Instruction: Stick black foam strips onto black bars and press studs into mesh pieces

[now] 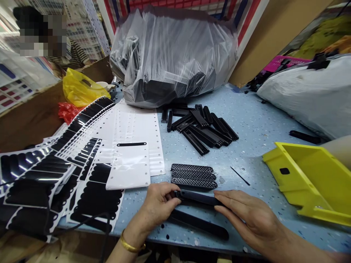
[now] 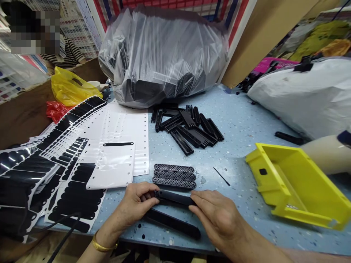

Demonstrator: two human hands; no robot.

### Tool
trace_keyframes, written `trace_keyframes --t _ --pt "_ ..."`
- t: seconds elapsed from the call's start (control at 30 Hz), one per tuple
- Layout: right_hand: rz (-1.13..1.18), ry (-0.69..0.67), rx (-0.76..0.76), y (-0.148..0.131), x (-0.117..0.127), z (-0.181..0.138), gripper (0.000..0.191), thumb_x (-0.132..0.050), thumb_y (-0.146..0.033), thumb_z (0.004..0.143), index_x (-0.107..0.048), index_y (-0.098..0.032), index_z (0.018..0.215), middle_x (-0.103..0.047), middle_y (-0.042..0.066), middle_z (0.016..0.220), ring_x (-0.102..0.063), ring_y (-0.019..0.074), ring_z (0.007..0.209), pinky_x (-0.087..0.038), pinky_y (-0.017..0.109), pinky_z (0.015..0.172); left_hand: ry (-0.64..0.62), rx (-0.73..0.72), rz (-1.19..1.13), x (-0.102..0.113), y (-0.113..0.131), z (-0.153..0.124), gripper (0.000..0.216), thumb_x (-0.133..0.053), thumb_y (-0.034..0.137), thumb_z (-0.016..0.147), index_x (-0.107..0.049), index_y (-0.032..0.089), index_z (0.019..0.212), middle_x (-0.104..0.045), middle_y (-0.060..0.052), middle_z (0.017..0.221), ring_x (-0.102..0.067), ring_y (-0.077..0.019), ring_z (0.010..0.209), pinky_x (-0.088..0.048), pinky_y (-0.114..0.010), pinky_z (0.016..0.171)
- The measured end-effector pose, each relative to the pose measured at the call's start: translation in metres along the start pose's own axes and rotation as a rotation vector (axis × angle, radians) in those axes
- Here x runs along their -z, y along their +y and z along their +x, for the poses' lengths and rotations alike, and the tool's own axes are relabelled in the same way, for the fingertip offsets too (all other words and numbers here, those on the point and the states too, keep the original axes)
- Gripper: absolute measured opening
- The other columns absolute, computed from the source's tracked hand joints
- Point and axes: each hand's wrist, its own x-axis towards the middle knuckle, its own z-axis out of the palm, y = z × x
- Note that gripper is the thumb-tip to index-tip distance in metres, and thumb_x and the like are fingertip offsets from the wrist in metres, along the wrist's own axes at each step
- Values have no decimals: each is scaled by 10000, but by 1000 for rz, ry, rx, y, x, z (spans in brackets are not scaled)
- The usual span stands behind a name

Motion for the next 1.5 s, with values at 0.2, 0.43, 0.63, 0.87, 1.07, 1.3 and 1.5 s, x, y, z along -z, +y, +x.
trace_keyframes --t 0.2,0.43,0.63,0.87,1.07,1.3,1.5 --pt "6 -23 15 0 -6 -3 215 -528 -141 944 -667 -178 1104 -766 92 902 -732 202 774 -623 302 688 7 95 -65 0 -2 0 285 -669 191 607 -772 147 869 -591 18 593 -444 -89 480 -398 -217 481" --pt "7 -36 18 -1 -9 -2 201 -500 -132 960 -649 -139 1094 -753 113 882 -719 201 758 -611 306 661 21 55 -84 0 -1 -1 238 -653 198 634 -770 148 835 -611 6 577 -487 -101 494 -422 -224 494" --pt "-5 -46 26 1 -9 -2 219 -517 -112 938 -644 -159 1110 -762 111 914 -723 204 762 -608 324 669 18 56 -73 0 -1 -1 222 -662 189 638 -771 154 828 -620 7 576 -496 -103 496 -426 -221 491" --pt "-7 -62 24 0 -11 -4 222 -502 -108 932 -664 -147 1078 -762 114 930 -723 213 760 -595 341 663 22 37 -53 1 0 -1 204 -673 168 649 -770 163 829 -633 11 585 -507 -102 500 -436 -217 501" --pt "-24 -61 17 0 -15 -6 216 -500 -111 931 -675 -146 1053 -758 114 917 -714 219 757 -584 353 662 23 41 -51 1 -1 -1 205 -683 168 652 -771 162 837 -639 10 589 -510 -103 498 -433 -213 494" --pt "-40 -63 11 -3 -14 -3 228 -472 -99 936 -676 -153 1022 -749 108 889 -698 210 743 -578 340 654 27 49 -62 1 -1 -1 215 -687 176 646 -774 147 840 -628 7 577 -502 -98 485 -439 -213 493" --pt "-24 -84 -40 -5 -15 -4 240 -466 -99 925 -680 -160 1013 -736 105 878 -683 205 738 -581 341 677 30 51 -55 0 -3 -1 209 -694 171 645 -775 157 837 -643 3 584 -526 -105 494 -452 -211 493"
